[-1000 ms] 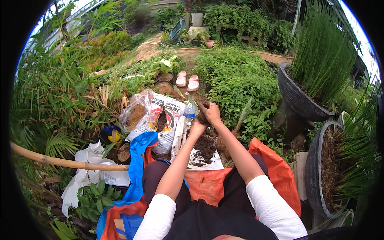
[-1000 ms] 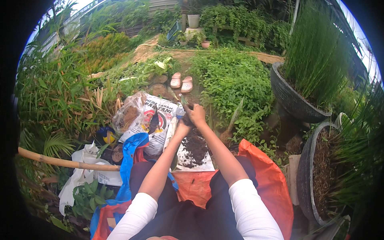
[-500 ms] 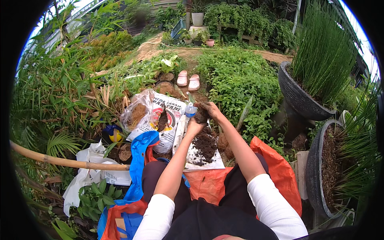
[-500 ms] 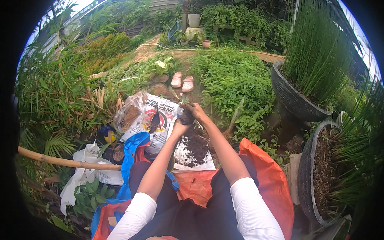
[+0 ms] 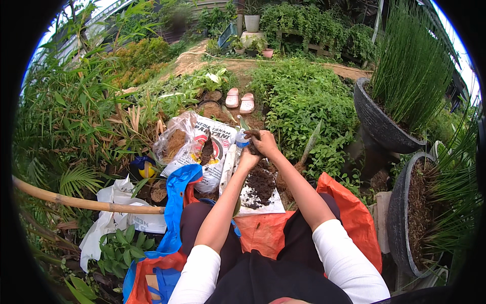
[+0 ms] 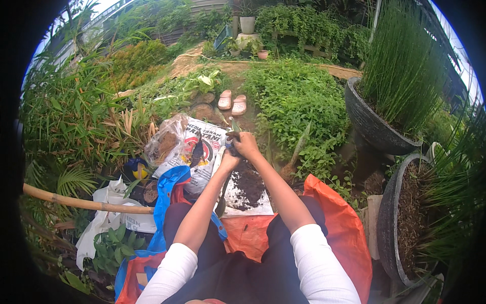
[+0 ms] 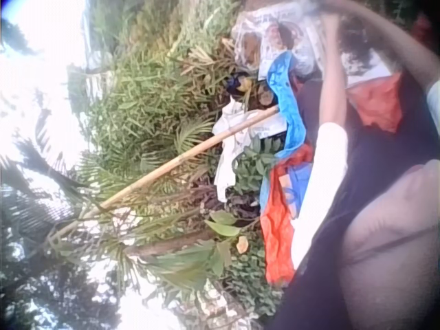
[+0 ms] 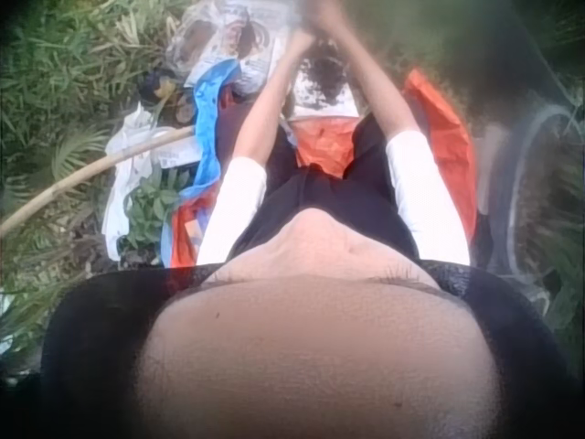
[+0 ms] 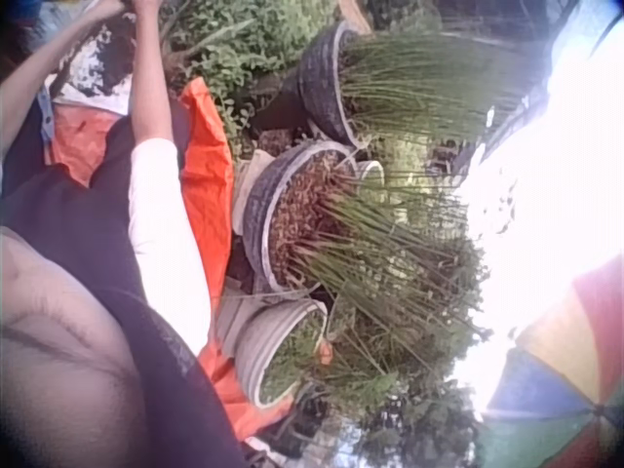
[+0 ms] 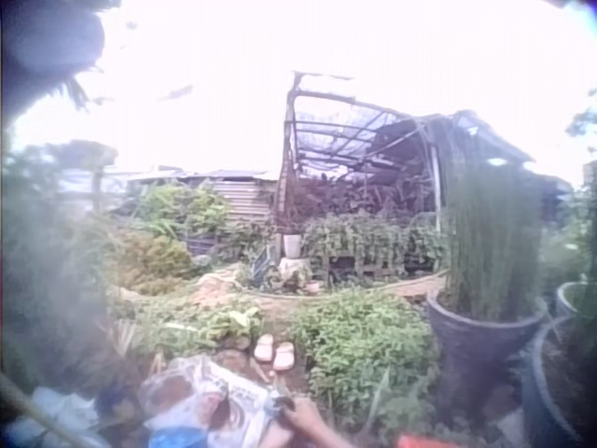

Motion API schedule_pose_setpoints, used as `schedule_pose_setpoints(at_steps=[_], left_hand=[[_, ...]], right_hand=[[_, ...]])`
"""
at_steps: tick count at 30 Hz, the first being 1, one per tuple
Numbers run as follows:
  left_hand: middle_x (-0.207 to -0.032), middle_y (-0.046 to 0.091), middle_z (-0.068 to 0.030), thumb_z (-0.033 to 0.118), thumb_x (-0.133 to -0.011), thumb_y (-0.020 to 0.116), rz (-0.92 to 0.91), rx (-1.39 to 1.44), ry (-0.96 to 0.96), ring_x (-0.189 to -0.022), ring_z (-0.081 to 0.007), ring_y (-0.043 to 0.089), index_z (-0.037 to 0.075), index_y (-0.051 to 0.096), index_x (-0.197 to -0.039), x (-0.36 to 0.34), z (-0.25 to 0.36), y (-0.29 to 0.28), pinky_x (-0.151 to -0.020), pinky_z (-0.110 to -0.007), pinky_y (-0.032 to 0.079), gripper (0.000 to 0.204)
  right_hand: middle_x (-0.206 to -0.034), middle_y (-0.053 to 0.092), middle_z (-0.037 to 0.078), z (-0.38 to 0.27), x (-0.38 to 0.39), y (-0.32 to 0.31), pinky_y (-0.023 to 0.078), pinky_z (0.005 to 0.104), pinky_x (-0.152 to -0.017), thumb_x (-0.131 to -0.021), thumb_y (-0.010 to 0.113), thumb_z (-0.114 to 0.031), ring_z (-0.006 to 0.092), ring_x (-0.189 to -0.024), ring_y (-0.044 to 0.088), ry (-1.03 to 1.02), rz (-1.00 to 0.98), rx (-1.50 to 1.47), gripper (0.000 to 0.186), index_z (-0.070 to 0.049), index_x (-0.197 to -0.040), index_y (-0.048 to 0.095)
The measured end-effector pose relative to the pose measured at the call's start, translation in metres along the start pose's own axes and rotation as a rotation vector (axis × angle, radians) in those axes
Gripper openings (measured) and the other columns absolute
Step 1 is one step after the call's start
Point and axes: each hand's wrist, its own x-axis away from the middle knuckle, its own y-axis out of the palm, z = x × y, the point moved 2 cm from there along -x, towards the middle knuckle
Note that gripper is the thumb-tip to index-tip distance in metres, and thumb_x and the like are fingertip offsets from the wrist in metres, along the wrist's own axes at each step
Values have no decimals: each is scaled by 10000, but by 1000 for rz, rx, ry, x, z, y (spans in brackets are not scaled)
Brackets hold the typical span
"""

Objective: The person sits on a tarp and packs soil around the roots of a small seedling by hand. They repeatedly add soil and press it into the root ball to form a compact soil ball around the plant.

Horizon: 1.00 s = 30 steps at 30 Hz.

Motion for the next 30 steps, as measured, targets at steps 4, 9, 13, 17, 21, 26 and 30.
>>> schedule_pose_setpoints(at_steps=[4,9,13,17,21,26,30], left_hand=[[-1100,526,-104,146,-660,682,-46,-208,-111,-1009,-217,516,31,422,-1120,9,18,27,-873,-351,406,542],[-1124,513,-112,155,-648,703,-15,-463,-123,-1034,-214,499,29,392,-1151,6,11,0,-884,-327,395,604],[-1134,509,-102,149,-674,682,-85,-388,-119,-1042,-207,494,19,365,-1185,7,19,15,-892,-317,385,615],[-1168,487,-92,117,-747,598,-100,-450,-185,-1064,-210,478,14,373,-1178,14,46,29,-904,-317,374,498],[-1178,474,-133,137,-767,570,-100,-384,-154,-1049,-210,489,-1,401,-1134,17,57,42,-856,-301,401,428],[-1064,539,-151,197,-687,657,39,-482,-83,-972,-219,533,-20,402,-1113,6,12,7,-802,-321,429,542],[-1061,546,-136,164,-645,694,-20,-451,-86,-967,-221,536,-6,410,-1111,1,7,1,-802,-333,437,571]], right_hand=[[-797,644,85,37,3,-8,467,296,-665,-793,515,-190,204,-702,609,106,5,19,226,-63,-950,618],[-803,631,70,39,-6,-2,456,271,-663,-822,561,-240,136,-680,568,315,-28,-722,298,41,-902,617],[-763,642,83,37,1,-9,457,267,-640,-764,614,-268,139,-657,590,296,67,-442,287,6,-839,651],[-724,623,148,6,7,-6,466,332,-670,-694,633,-349,271,-678,609,124,41,68,332,-51,-839,660],[-674,603,157,15,12,-14,466,392,-675,-721,592,-284,337,-675,585,-58,108,312,263,-45,-814,649],[-716,597,200,1,9,-2,467,398,-646,-743,572,-213,342,-669,585,-84,101,272,205,-43,-833,645],[-812,641,118,17,-1,-2,465,294,-684,-756,619,-194,173,-714,608,74,-140,-109,255,4,-917,625]])
